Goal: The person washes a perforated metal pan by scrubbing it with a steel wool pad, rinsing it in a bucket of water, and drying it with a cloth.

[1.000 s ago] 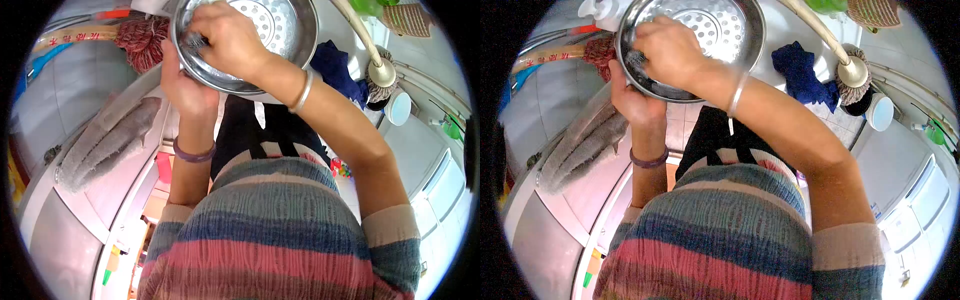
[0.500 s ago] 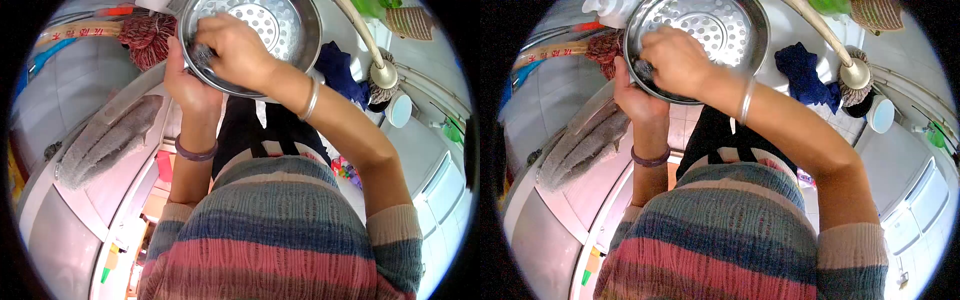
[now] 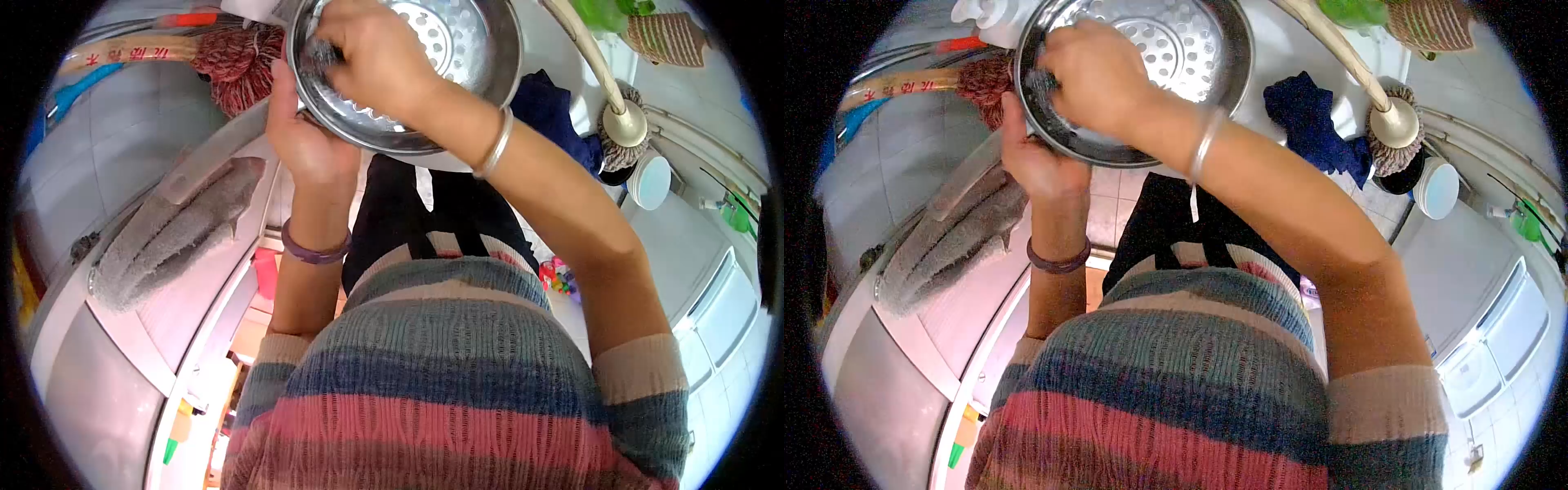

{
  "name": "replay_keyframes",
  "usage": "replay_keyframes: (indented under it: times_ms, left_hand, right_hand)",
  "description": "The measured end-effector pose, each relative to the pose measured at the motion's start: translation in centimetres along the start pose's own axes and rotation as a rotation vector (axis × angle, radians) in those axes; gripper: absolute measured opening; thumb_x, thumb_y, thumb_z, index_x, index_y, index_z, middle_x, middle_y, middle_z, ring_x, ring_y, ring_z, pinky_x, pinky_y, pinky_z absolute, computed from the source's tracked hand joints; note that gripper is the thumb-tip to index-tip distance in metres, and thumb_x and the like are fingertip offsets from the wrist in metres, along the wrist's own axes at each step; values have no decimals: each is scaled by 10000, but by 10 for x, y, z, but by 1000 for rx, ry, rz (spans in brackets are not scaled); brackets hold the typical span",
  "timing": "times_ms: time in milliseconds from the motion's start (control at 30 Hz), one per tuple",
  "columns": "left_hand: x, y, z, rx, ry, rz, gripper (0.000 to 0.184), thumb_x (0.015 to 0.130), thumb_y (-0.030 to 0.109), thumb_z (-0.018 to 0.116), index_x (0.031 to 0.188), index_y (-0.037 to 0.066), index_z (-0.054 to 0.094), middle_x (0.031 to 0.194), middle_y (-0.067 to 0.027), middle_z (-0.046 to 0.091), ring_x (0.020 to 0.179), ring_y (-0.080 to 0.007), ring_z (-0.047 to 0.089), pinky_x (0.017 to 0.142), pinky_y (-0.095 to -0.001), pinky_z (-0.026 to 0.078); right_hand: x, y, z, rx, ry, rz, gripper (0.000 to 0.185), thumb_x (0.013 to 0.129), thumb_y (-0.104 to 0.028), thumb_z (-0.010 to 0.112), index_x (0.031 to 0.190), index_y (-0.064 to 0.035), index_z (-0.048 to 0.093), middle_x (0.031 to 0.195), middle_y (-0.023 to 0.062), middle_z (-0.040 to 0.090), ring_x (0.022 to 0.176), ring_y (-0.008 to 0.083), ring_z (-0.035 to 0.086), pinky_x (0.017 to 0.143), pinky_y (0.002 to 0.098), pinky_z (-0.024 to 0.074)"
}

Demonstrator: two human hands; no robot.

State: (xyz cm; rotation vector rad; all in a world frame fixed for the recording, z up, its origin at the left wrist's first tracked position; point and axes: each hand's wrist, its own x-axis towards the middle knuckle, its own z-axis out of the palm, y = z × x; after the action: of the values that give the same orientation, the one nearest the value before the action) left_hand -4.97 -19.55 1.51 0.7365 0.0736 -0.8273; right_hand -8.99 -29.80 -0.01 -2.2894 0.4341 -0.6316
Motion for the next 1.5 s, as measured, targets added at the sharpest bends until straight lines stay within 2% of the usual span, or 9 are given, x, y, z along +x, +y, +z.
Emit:
replay_keyframes:
  times_ms: [267,367,533,667,800,1033,1300,1433,1500]
  left_hand:
    - [5,-4,0,39,104,14,384,978,309,383,1174,18,538,1131,-96,596,1045,-204,562,934,-359,426]
    - [1,-1,12,-24,190,-14,383,981,303,379,1185,20,534,1128,-97,596,1029,-205,565,925,-356,425]
    - [8,-7,-2,60,48,23,387,979,313,374,1189,28,530,1135,-97,593,1053,-205,561,952,-367,420]
    - [-1,-5,16,62,227,-20,380,982,305,368,1205,36,518,1145,-97,588,1060,-206,555,954,-362,409]
    - [9,-4,-4,67,16,5,380,985,291,361,1226,31,499,1171,-97,576,1093,-214,542,974,-361,399]
    - [3,-6,11,109,204,-14,434,985,341,330,1183,9,527,1145,-125,591,1082,-246,550,957,-399,419]
    - [3,-9,15,119,293,-18,425,979,342,359,1171,6,533,1141,-141,587,1061,-247,561,942,-395,429]
    - [15,-8,-8,89,61,-37,395,983,318,361,1234,45,498,1170,-87,577,1072,-216,554,944,-372,422]
    - [11,-11,-4,105,142,-40,396,981,326,368,1226,46,505,1162,-93,581,1071,-218,553,942,-370,423]
  right_hand:
    - [-19,1,-1,86,-48,-96,222,578,-16,642,798,-38,662,852,87,599,884,304,568,792,383,476]
    - [6,-1,2,-55,78,-8,212,621,-104,639,824,-89,695,884,51,614,877,277,572,783,383,491]
    - [-21,1,2,81,26,-87,184,587,-21,651,770,-48,652,845,90,603,853,307,574,738,387,479]
    - [8,2,5,-33,49,77,200,590,-51,660,790,-56,658,880,88,625,851,297,587,735,380,484]
    - [-24,-5,6,55,43,-21,223,591,-65,657,813,-53,666,903,98,627,863,309,587,753,398,482]
    - [1,6,16,-25,91,138,200,616,-74,681,810,-38,653,849,129,603,864,329,580,741,403,477]
    - [6,12,24,-108,180,99,266,572,-115,667,834,-81,700,855,66,620,880,278,582,780,374,488]
    - [-24,-2,15,31,47,92,230,597,-74,693,823,-44,662,861,92,606,869,321,580,755,396,484]
    - [-14,12,19,-46,96,27,218,612,-92,690,825,-52,667,867,108,608,860,327,582,746,400,490]
